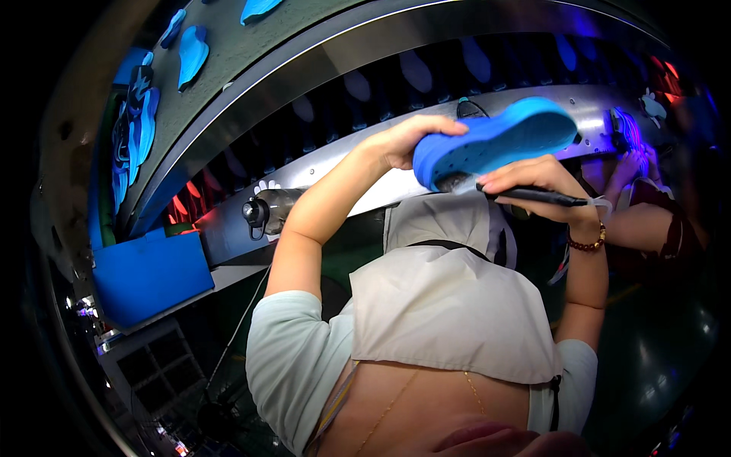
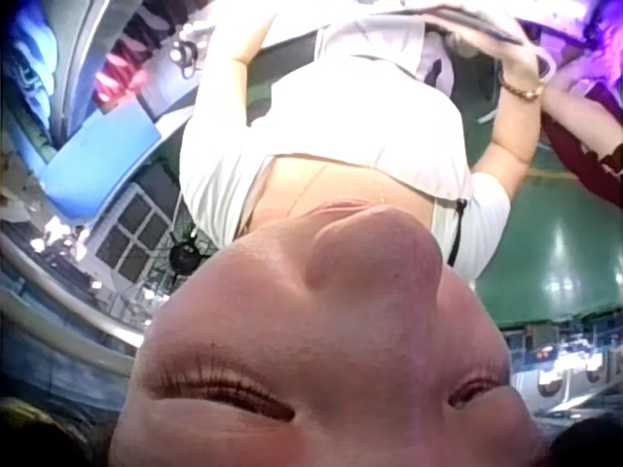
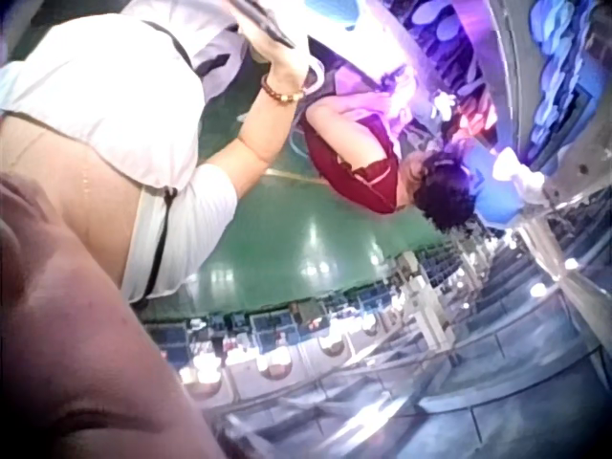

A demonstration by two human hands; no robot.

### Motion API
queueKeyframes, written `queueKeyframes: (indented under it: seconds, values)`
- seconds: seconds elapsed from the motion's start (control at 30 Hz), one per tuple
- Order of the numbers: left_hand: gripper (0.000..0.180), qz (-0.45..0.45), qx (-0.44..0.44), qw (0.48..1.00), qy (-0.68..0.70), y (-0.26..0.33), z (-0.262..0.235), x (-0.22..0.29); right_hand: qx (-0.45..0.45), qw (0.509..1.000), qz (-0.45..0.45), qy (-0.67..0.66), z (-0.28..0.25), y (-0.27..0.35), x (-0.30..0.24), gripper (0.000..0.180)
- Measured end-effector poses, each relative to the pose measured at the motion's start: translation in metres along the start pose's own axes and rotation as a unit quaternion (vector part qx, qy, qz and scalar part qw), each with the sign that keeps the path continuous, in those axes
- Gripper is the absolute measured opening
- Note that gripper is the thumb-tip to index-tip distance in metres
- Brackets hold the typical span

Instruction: The person uses a brush to scrub the soles of blue plastic slippers on a factory assembly line. They repeatedly pick up a slipper, scrub the bottom surface with a brush, and place it back on the conveyor belt. The process is repetitive and involves handling the slippers one at a time.

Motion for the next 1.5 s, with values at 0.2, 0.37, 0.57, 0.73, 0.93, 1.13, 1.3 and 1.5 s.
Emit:
queueKeyframes:
  seconds: [0.2, 0.37, 0.57, 0.73, 0.93, 1.13, 1.3, 1.5]
  values:
    - [0.061, -0.007, 0.04, 0.999, -0.022, 0.009, -0.01, -0.005, -0.001, 0.998, 0.049, 0.03, -0.014, 0.007, 0.005, 0.015]
    - [0.058, 0.012, 0.035, 0.999, -0.03, 0.012, -0.02, -0.002, -0.053, 0.997, 0.014, 0.053, -0.003, 0.008, 0.004, 0.017]
    - [0.061, 0.059, -0.015, 0.996, 0.061, 0.016, -0.036, 0.005, 0.064, 0.997, 0.047, 0.005, -0.036, 0.011, 0.021, 0.02]
    - [0.056, 0.101, 0.05, 0.99, 0.087, 0.029, -0.069, 0.014, 0.079, 0.996, 0.036, -0.004, -0.039, 0.015, 0.002, 0.021]
    - [0.051, 0.165, 0.023, 0.982, 0.092, 0.042, -0.065, 0.039, 0.136, 0.991, 0.007, -0.005, -0.04, 0.012, 0.02, 0.021]
    - [0.093, 0.273, -0.168, 0.872, 0.371, 0.028, -0.044, 0.047, 0.224, 0.965, 0.008, -0.139, -0.039, 0.008, -0.009, 0.02]
    - [0.1, 0.262, -0.075, 0.917, 0.293, -0.011, -0.014, 0.021, 0.253, 0.946, 0.146, -0.138, -0.034, -0.011, 0.063, 0.017]
    - [0.079, 0.368, 0.047, 0.894, 0.25, -0.007, -0.036, 0.036, 0.27, 0.927, -0.121, 0.229, -0.01, -0.02, -0.021, 0.014]
Point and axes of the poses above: each hand's wrist, its own y-axis away from the middle knuckle, its own z-axis out of the palm, x = y × z, the point moved 10 cm from there along -y, towards the middle knuckle, and after that the axes turned 5 degrees about z, right-handed, at the moved point
